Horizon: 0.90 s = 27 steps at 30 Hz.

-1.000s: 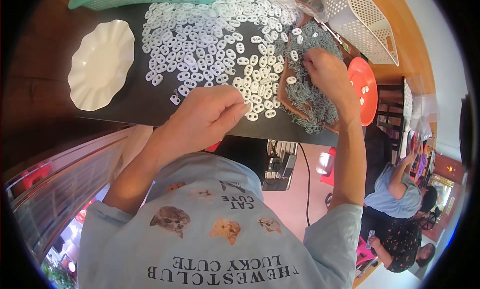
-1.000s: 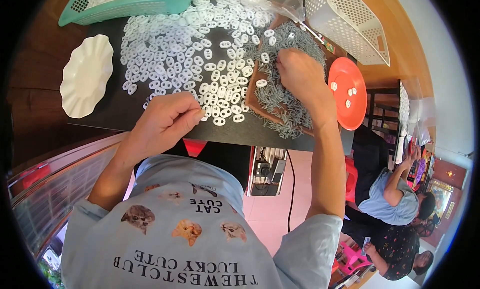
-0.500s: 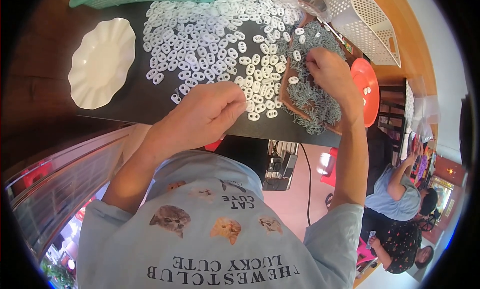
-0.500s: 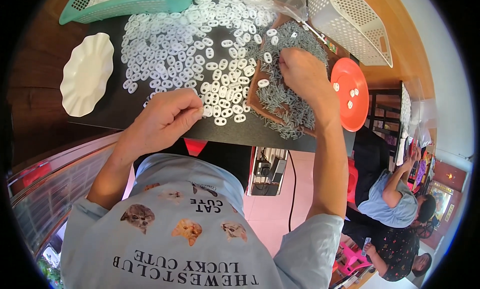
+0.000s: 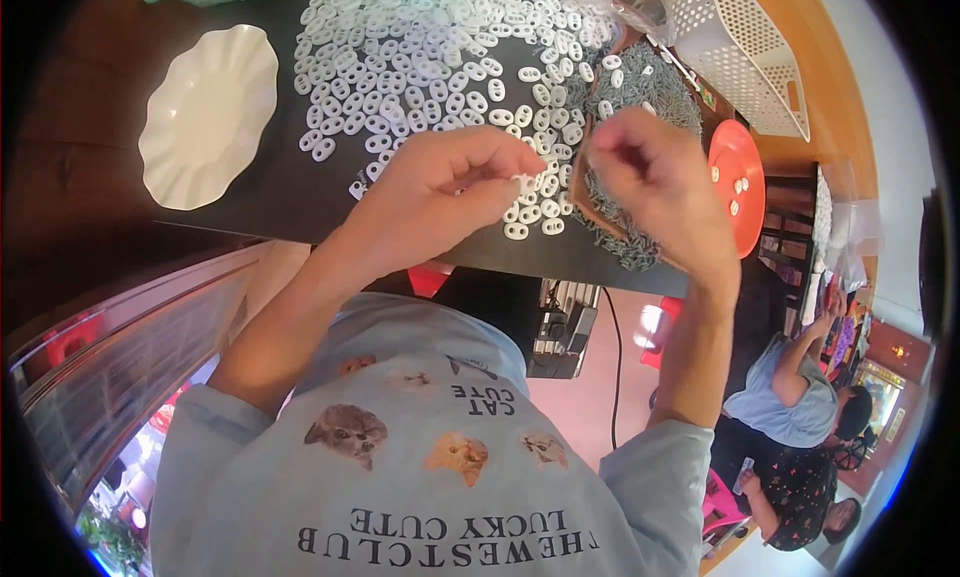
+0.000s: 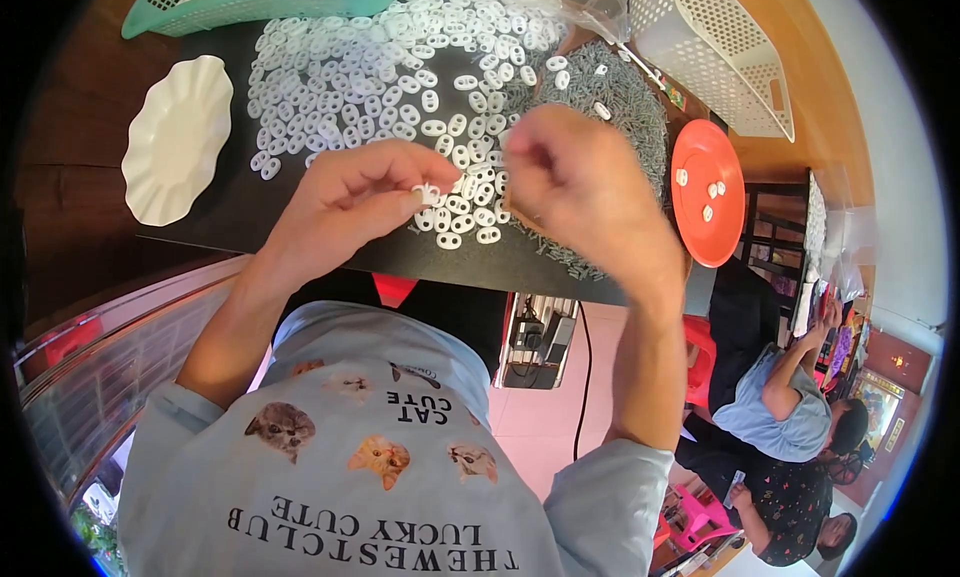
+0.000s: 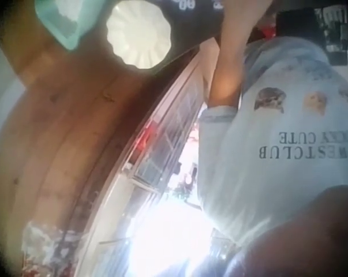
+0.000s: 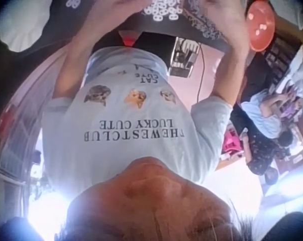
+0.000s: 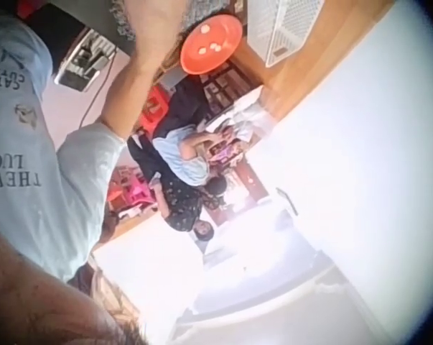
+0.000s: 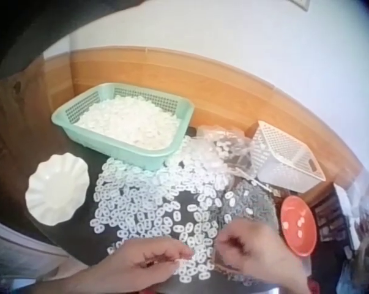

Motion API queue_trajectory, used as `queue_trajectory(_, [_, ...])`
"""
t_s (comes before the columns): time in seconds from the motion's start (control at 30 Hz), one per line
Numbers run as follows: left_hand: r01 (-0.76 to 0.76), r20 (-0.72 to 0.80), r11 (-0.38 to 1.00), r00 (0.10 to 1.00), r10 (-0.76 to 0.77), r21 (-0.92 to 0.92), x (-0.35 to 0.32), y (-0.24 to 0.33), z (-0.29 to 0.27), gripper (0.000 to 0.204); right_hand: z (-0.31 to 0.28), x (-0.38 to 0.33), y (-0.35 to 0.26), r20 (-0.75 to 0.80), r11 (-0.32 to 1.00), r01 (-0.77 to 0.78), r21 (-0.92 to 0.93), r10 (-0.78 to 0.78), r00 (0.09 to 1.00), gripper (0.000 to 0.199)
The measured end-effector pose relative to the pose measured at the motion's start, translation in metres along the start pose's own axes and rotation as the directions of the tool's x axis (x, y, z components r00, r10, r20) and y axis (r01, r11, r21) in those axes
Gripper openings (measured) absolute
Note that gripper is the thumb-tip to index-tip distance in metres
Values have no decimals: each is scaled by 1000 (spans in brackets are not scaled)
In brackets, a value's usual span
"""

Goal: Sorting and inspecting small white plastic fasteners at a desk.

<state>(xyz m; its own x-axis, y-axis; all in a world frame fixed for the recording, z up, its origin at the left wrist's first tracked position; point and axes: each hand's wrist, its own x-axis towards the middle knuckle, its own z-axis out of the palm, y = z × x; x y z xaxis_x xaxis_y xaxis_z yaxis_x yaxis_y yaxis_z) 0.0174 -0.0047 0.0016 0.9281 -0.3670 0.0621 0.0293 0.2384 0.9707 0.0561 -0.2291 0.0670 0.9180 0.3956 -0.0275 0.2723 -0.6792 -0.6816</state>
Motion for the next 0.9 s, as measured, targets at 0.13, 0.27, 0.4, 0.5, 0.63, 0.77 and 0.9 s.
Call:
queue_trajectory(0.13, [123, 25, 990, 992, -121, -75, 5, 5, -1, 12, 33, -3, -19, 12, 972, 216, -97, -216, 976, 11])
queue_trajectory(0.27, [146, -28, 974, 988, -153, -174, 4, 7, -2, 15, 45, -1, -18, -115, 946, 254, -202, -280, 953, 15])
queue_trajectory(0.4, [202, -37, 935, 974, -222, -292, 3, 6, -6, 12, 46, -1, -22, -74, 896, 319, -308, -357, 931, 21])
queue_trajectory(0.5, [247, 23, 917, 967, -253, -315, 2, 2, -14, 21, 48, 0, -21, -86, 851, 415, -323, -463, 882, 29])
queue_trajectory(0.63, [244, 12, 901, 966, -257, -359, 1, -3, -17, 20, 53, 3, -16, -87, 775, 483, -407, -560, 824, 32])
queue_trajectory(0.77, [266, 40, 874, 961, -274, -407, 1, 0, -18, 18, 58, 8, -8, -123, 737, 554, -388, -637, 761, 28])
queue_trajectory(0.9, [261, 39, 919, 964, -261, -296, 1, 2, -16, 16, 55, 5, -7, -215, 877, 478, -51, -477, 852, 15])
